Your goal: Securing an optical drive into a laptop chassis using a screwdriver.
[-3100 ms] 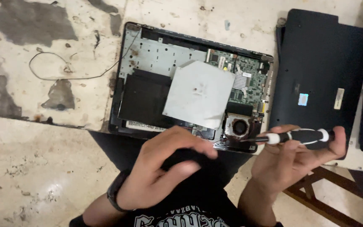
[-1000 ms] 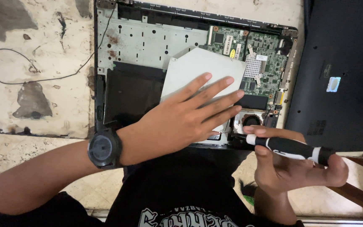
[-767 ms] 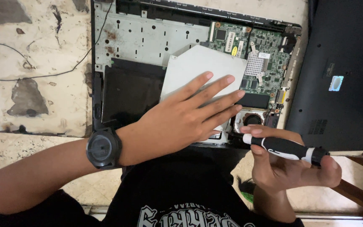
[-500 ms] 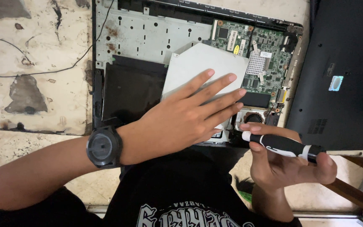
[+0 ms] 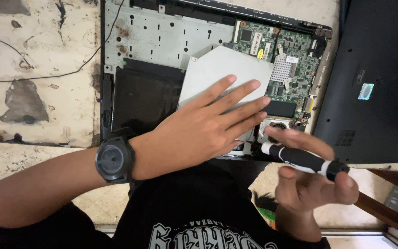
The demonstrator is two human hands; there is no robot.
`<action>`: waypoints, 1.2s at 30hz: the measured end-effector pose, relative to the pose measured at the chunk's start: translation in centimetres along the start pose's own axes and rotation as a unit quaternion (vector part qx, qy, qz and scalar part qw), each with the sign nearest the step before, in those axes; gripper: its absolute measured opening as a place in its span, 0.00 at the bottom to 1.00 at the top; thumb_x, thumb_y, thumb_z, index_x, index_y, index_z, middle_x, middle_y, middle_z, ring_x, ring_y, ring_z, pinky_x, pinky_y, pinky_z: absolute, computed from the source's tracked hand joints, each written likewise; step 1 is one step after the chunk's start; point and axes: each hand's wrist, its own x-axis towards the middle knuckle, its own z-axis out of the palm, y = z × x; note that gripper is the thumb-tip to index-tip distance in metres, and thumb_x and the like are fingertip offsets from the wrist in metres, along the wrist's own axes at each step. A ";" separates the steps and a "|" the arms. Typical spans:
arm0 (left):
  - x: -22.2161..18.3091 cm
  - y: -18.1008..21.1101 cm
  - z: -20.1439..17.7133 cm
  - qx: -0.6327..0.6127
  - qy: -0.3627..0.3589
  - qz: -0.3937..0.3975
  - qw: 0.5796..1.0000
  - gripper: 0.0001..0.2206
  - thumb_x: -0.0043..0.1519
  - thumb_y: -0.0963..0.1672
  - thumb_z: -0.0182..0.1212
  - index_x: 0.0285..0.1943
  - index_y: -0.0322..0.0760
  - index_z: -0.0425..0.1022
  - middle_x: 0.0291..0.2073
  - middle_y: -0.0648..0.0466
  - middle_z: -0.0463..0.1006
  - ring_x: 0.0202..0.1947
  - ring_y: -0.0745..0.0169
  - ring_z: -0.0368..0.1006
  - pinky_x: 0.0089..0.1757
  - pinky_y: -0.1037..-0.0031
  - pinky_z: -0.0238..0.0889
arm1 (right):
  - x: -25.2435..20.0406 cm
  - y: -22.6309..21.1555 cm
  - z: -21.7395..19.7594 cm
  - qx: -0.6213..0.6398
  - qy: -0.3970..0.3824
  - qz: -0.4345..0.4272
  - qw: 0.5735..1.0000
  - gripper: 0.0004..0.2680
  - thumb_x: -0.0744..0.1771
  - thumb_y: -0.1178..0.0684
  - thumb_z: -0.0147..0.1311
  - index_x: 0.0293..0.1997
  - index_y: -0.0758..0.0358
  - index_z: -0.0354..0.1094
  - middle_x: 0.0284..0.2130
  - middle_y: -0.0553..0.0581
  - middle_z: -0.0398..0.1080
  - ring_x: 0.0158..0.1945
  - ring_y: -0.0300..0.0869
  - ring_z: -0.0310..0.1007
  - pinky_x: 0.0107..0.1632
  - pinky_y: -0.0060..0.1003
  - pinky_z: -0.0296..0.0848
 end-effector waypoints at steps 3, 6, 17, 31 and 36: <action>-0.2 -0.1 0.2 -0.003 0.000 0.004 1.000 0.23 0.74 0.52 0.58 0.75 0.37 0.70 0.74 0.50 0.66 0.75 0.45 0.53 0.71 0.54 0.46 | 0.8 -0.1 1.3 -0.088 0.001 -0.258 0.962 0.24 0.70 0.64 0.41 0.70 0.36 0.42 0.45 0.83 0.61 0.36 0.71 0.77 0.47 0.60 0.83; -0.3 -0.1 0.4 -0.021 0.006 0.007 1.000 0.22 0.75 0.51 0.58 0.75 0.38 0.70 0.73 0.49 0.67 0.75 0.43 0.54 0.71 0.52 0.47 | 0.9 -0.4 1.4 -0.077 0.026 -0.248 0.965 0.32 0.64 0.69 0.47 0.69 0.27 0.46 0.34 0.81 0.66 0.28 0.71 0.77 0.32 0.56 0.81; -0.6 -0.1 0.9 0.010 -0.010 0.015 1.000 0.26 0.73 0.54 0.55 0.76 0.38 0.68 0.76 0.49 0.62 0.76 0.41 0.48 0.72 0.49 0.41 | 1.7 -1.3 3.0 -0.097 0.023 -0.279 0.955 0.34 0.60 0.71 0.57 0.67 0.37 0.46 0.37 0.91 0.62 0.34 0.71 0.72 0.41 0.60 0.79; -0.6 0.1 2.1 -0.003 -0.050 0.006 0.999 0.28 0.72 0.55 0.47 0.79 0.44 0.61 0.78 0.52 0.56 0.78 0.41 0.41 0.73 0.48 0.33 | 1.6 -2.5 2.5 -0.139 -0.036 -0.259 0.955 0.25 0.68 0.72 0.45 0.67 0.45 0.42 0.40 0.88 0.65 0.36 0.65 0.77 0.40 0.43 0.77; -0.5 0.1 2.1 0.001 -0.038 0.006 0.999 0.26 0.72 0.53 0.48 0.78 0.43 0.63 0.77 0.52 0.59 0.78 0.42 0.44 0.72 0.49 0.36 | 1.5 -1.4 1.6 -0.188 0.036 -0.301 0.934 0.28 0.61 0.56 0.58 0.65 0.46 0.42 0.35 0.88 0.63 0.34 0.69 0.74 0.43 0.61 0.80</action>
